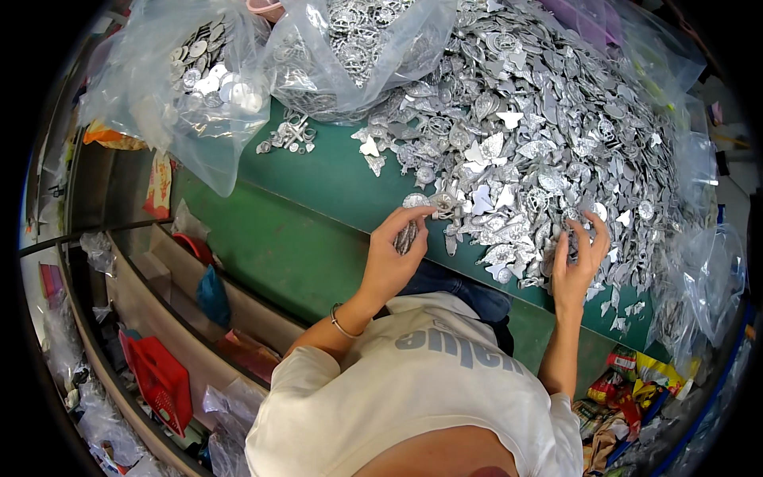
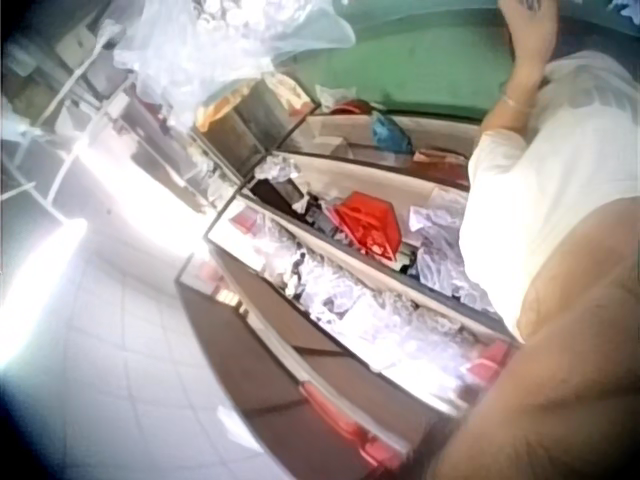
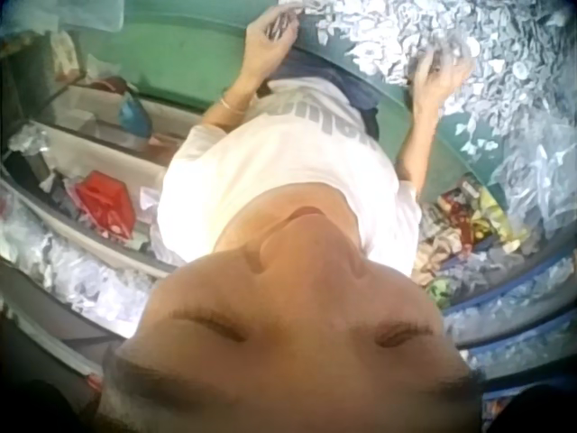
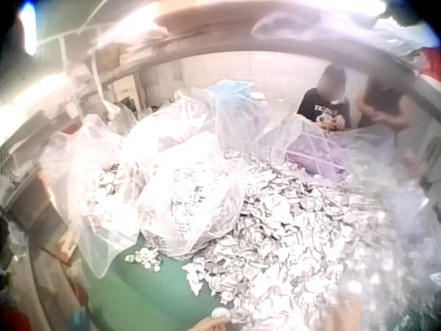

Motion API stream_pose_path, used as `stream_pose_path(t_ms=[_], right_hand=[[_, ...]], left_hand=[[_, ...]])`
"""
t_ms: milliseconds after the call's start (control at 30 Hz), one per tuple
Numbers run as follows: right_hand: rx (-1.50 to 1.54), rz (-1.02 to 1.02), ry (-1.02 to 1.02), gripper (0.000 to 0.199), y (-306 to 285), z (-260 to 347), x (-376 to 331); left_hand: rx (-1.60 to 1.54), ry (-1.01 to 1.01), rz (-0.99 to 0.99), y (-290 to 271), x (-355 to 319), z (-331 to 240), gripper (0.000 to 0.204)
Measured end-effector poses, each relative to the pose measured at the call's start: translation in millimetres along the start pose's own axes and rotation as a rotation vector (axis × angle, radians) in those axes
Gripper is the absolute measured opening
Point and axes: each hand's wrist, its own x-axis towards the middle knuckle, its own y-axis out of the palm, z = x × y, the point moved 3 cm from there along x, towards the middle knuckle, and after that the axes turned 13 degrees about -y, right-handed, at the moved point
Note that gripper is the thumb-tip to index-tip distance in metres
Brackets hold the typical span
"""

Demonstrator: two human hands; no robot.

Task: The person sorts small silver-colored decorative pieces by hand on a green workbench, picking through a large central pile and placing selected items into plastic bags.

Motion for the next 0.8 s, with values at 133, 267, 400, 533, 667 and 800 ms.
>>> stream_pose_path(t_ms=[133,267,400,533,667,800], right_hand=[[0.235,0.155,-0.259,0.03,23.6,57.3,41.6],[0.176,0.355,-0.567,0.035,64.3,85.1,73.1],[0.019,0.428,-0.621,0.034,73.4,69.9,73.7],[-0.06,0.379,-0.547,0.028,55.2,55.8,69.9],[-0.07,0.12,-0.422,0.015,38.8,42.9,68.1],[0.204,0.098,-0.343,0.017,60.3,62.1,76.1]], left_hand=[[0.048,-0.018,-0.036,-1.6,4.2,-1.9,0.023],[0.094,0.009,-0.052,-0.1,3.1,-3.8,0.024],[0.115,0.085,-0.075,-3.4,2.6,-0.8,0.024],[0.096,0.069,-0.107,-8.7,2.5,1.7,0.022],[0.07,0.143,-0.199,-11.5,4.5,4.7,0.02],[0.01,0.13,-0.175,-8.1,8.9,2.0,0.018]])
